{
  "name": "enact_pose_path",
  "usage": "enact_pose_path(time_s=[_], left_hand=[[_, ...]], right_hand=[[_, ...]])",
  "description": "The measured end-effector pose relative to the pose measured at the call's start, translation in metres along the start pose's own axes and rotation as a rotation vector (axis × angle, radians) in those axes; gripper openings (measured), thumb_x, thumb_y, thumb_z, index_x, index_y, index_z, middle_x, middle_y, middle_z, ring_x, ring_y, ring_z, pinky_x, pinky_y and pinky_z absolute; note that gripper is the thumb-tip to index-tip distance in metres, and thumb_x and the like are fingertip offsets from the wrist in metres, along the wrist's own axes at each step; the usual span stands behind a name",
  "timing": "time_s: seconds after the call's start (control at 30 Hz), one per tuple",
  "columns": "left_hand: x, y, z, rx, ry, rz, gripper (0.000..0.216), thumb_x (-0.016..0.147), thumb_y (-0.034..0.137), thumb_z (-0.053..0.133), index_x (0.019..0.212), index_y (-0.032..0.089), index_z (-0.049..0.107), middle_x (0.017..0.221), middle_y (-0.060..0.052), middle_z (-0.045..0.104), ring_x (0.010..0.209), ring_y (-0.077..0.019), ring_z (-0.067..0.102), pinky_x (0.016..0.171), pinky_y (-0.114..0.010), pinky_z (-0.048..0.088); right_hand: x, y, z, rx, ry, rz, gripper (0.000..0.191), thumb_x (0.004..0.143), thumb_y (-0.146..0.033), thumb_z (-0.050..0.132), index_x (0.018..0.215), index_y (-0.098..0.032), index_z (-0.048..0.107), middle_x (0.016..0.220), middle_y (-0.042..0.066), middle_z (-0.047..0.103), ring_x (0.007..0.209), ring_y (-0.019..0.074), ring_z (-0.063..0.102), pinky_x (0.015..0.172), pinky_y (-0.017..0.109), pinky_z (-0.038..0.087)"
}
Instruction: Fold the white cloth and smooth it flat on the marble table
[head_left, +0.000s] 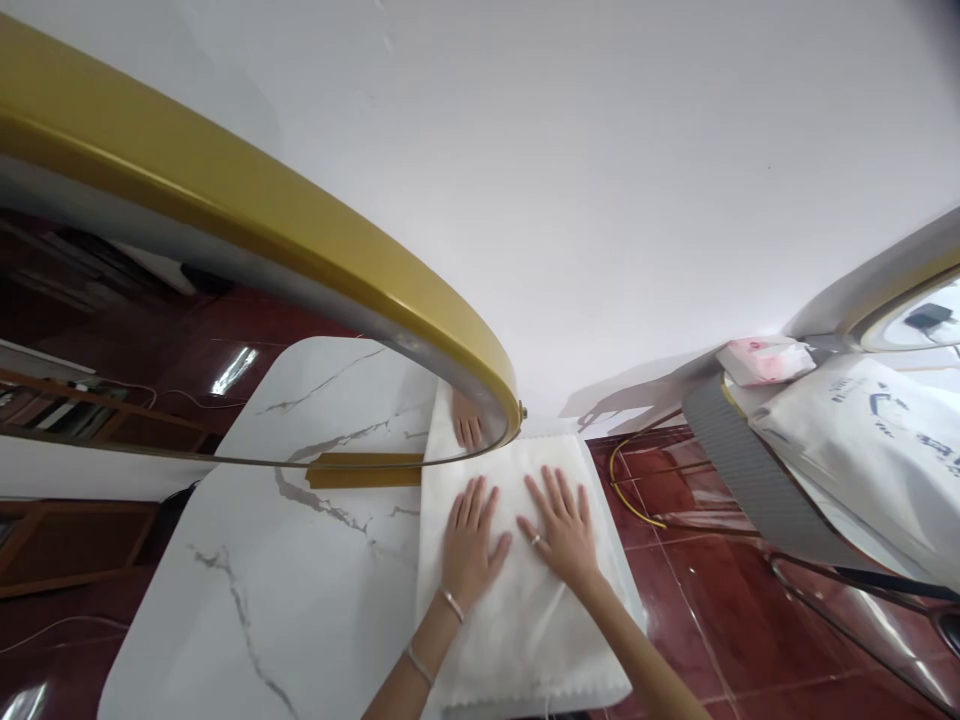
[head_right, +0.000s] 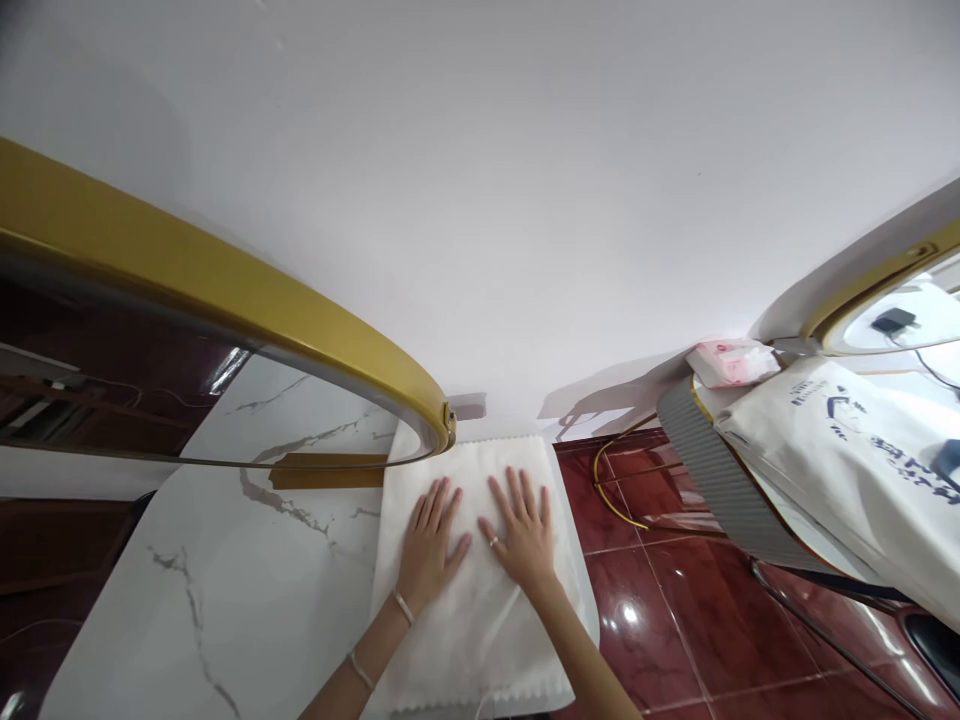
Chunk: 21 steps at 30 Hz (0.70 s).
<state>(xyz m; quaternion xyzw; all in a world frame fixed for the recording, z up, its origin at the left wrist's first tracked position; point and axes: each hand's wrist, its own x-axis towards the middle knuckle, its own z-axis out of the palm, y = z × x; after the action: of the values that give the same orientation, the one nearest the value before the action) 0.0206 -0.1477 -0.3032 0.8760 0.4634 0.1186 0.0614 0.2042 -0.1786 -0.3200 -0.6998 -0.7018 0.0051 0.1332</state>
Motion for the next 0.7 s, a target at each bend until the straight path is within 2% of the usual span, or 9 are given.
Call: enact_pose_path(time_s=[0.07,0.17,0.27,0.37,0.47,0.6,0.63,0.7], left_hand=[[0.025,-0.006,0.002,-0.015,-0.001,-0.017,0.061,0.093,0.039,0.045,0.148,0.020,0.029,0.156,-0.010,0.027,0.144,-0.0268,0.023,0.115,-0.046,0.025],[0.076,-0.015,0.006,-0.058,-0.024,-0.049,0.060,0.093,0.041,0.045,0.146,0.018,0.032,0.154,-0.012,0.031,0.142,-0.0282,0.028,0.114,-0.047,0.027],[0.122,-0.022,0.009,-0.110,-0.084,-0.064,0.059,0.093,0.042,0.045,0.145,0.015,0.036,0.153,-0.013,0.033,0.141,-0.0304,0.029,0.112,-0.047,0.029],[0.135,-0.021,0.010,-0.133,-0.108,-0.093,0.056,0.094,0.040,0.043,0.143,0.013,0.038,0.153,-0.014,0.034,0.142,-0.0305,0.028,0.113,-0.045,0.028],[0.106,-0.009,0.008,-0.107,-0.032,-0.171,0.051,0.096,0.036,0.039,0.142,0.015,0.040,0.152,-0.014,0.035,0.142,-0.0282,0.029,0.114,-0.044,0.026],[0.020,0.017,0.001,-0.043,0.069,-0.278,0.055,0.095,0.040,0.043,0.146,0.022,0.035,0.158,-0.012,0.023,0.145,-0.0287,0.019,0.117,-0.050,0.019],[-0.004,0.025,-0.002,-0.030,0.067,-0.289,0.057,0.094,0.040,0.044,0.147,0.022,0.033,0.158,-0.012,0.020,0.146,-0.0294,0.018,0.116,-0.052,0.019],[-0.049,0.041,-0.005,-0.006,0.048,-0.296,0.061,0.093,0.041,0.045,0.149,0.022,0.028,0.159,-0.012,0.018,0.146,-0.0305,0.017,0.115,-0.054,0.021]], right_hand=[[0.025,0.013,-0.001,-0.013,-0.026,0.017,0.059,0.095,-0.050,0.037,0.149,-0.029,0.029,0.158,0.005,0.021,0.146,0.0273,0.016,0.116,0.054,0.010],[0.077,0.033,0.002,0.002,-0.069,0.047,0.058,0.095,-0.052,0.037,0.148,-0.029,0.031,0.157,0.005,0.022,0.146,0.0268,0.016,0.116,0.054,0.009],[0.118,0.048,0.007,0.080,-0.077,0.129,0.055,0.094,-0.052,0.038,0.144,-0.030,0.038,0.152,0.004,0.035,0.141,0.0262,0.027,0.115,0.051,0.015],[0.128,0.053,0.007,0.105,-0.041,0.183,0.053,0.096,-0.048,0.034,0.142,-0.023,0.042,0.147,0.008,0.043,0.137,0.0270,0.032,0.113,0.050,0.020],[0.106,0.048,0.002,0.106,0.007,0.180,0.048,0.099,-0.038,0.030,0.138,-0.017,0.046,0.145,0.012,0.044,0.136,0.0266,0.032,0.111,0.047,0.025],[0.035,0.033,-0.010,0.125,0.040,0.166,0.042,0.098,-0.024,0.027,0.128,-0.020,0.056,0.131,0.010,0.056,0.126,0.0256,0.044,0.101,0.042,0.038],[0.011,0.027,-0.013,0.126,0.044,0.148,0.042,0.097,-0.024,0.029,0.131,-0.022,0.054,0.133,0.009,0.055,0.127,0.0257,0.044,0.101,0.042,0.039],[-0.037,0.016,-0.019,0.096,0.046,0.054,0.048,0.097,-0.030,0.035,0.143,-0.021,0.039,0.147,0.010,0.042,0.137,0.0275,0.034,0.108,0.045,0.033]])
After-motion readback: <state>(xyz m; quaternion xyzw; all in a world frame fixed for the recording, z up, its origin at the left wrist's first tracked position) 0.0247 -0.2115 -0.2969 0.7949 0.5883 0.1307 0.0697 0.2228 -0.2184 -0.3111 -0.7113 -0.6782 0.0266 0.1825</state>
